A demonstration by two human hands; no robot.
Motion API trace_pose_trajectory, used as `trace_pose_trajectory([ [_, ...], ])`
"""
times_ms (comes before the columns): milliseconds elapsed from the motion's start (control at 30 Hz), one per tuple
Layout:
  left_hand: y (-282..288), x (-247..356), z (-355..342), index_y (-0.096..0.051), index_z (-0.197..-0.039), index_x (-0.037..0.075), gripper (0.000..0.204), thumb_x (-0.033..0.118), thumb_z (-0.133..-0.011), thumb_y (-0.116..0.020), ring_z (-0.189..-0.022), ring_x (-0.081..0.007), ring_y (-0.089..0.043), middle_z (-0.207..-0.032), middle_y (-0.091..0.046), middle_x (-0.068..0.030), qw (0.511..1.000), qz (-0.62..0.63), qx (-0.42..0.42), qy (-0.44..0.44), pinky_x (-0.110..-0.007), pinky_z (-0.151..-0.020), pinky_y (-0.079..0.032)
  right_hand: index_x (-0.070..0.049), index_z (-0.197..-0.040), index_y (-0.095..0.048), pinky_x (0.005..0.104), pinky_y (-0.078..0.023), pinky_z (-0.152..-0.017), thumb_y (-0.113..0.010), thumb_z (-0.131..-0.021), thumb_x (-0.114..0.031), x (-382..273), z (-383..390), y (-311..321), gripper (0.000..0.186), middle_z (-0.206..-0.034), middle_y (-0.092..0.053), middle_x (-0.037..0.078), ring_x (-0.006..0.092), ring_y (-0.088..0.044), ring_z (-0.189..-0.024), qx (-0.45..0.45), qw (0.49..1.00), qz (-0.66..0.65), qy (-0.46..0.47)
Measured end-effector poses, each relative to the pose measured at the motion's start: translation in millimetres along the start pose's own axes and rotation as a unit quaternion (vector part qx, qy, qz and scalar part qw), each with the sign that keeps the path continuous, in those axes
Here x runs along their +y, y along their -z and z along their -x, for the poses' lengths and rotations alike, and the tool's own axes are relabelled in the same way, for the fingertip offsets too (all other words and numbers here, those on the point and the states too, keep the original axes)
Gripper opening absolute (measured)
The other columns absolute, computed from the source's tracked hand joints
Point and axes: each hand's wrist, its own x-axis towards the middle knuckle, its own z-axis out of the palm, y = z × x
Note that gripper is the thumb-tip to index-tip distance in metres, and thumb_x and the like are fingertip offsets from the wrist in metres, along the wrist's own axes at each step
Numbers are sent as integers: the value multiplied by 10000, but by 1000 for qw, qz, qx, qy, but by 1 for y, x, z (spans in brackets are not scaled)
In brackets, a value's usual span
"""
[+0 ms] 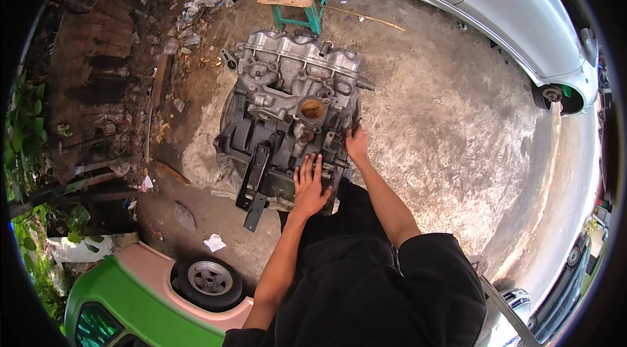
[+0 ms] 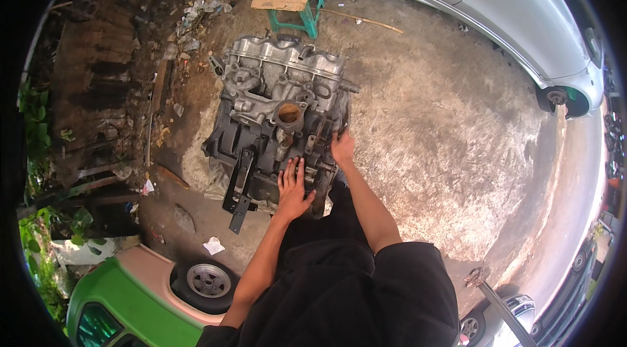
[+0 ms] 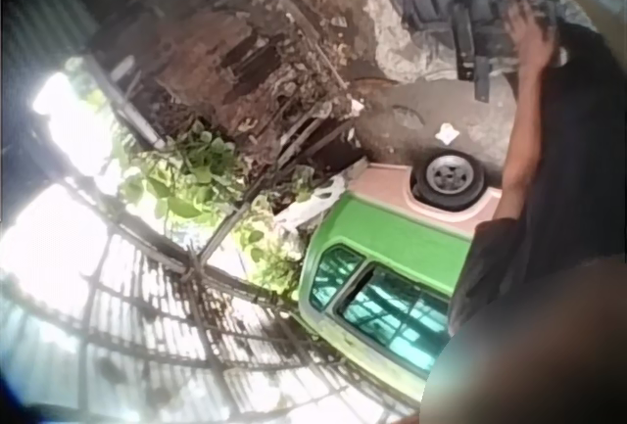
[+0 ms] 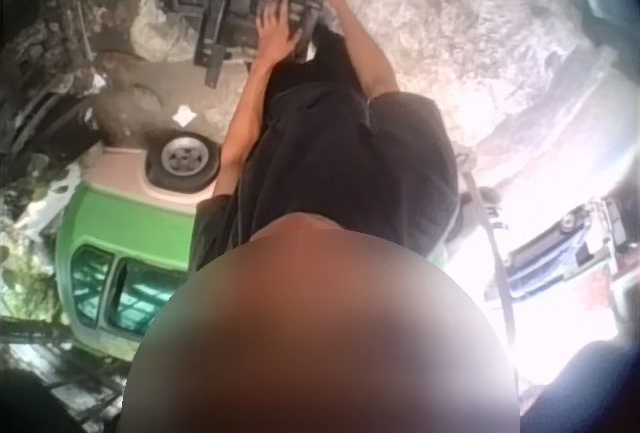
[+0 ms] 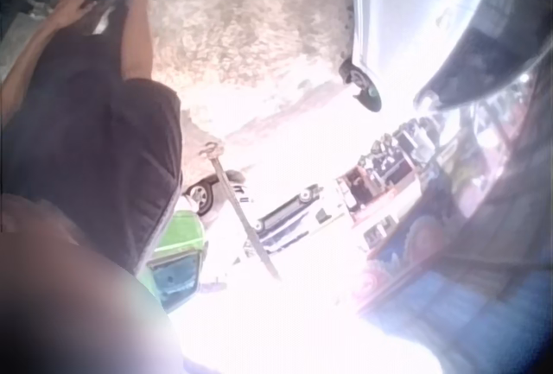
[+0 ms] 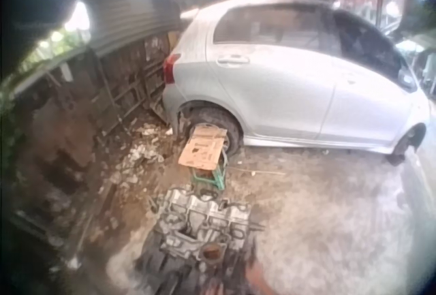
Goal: The person uses a wrench to tighten bolts on a car engine block resting on the ground. They repeatedly reposition the wrench and apply torque to fasteners on the side of the engine.
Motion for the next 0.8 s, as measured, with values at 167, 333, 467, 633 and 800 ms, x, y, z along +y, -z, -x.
trace_pose_trajectory([
  [167, 0, 1, 1, -81, -1591, 123, 1001, 250, -824, -712, -1521, -321, -87, -1622, -137, -164, 1000, 4, 8, -3, -546, -1193, -88, 88, -1118, -508, 545, -491, -695, -606, -920, -159, -18, 42, 17, 332, -792, -635, 307, 492, -630, -777, -58, 998, -28, -2],
  [333, 0, 0, 2, -74, -1592, 127, 1005, 242, -823, -710, -1521, -322, -87, -1626, -133, -166, 1000, 9, 10, -1, -554, -1191, -93, 33, -1116, -461, 522, -494, -703, -575, -942, -99, -7, 82, 15, 246, -891, -638, 282, 482, -626, -816, -39, 988, -22, 147],
  [467, 1, -1, 2, -68, -1593, 131, 1007, 234, -822, -709, -1522, -321, -87, -1631, -126, -157, 1000, 16, 7, -5, -556, -1191, -92, 13, -1079, -455, 493, -502, -702, -565, -948, -83, 10, 84, 17, 196, -913, -641, 262, 467, -628, -815, -11, 987, -34, 154],
  [633, -1, -2, 2, -55, -1593, 128, 1016, 247, -825, -709, -1522, -332, -79, -1632, -124, -156, 1000, 14, 5, -12, -558, -1189, -80, 6, -1026, -523, 420, -523, -717, -615, -915, -40, 26, 74, 34, 152, -894, -672, 205, 385, -671, -821, 38, 993, -42, 100],
  [800, -1, -4, 2, -35, -1592, 116, 1029, 270, -832, -711, -1522, -346, -54, -1634, -102, -167, 1000, 18, 5, -20, -563, -1184, -58, 24, -1037, -611, 339, -540, -728, -669, -905, -36, 33, 52, 48, 157, -878, -698, 137, 205, -700, -808, 48, 985, -146, 79],
])
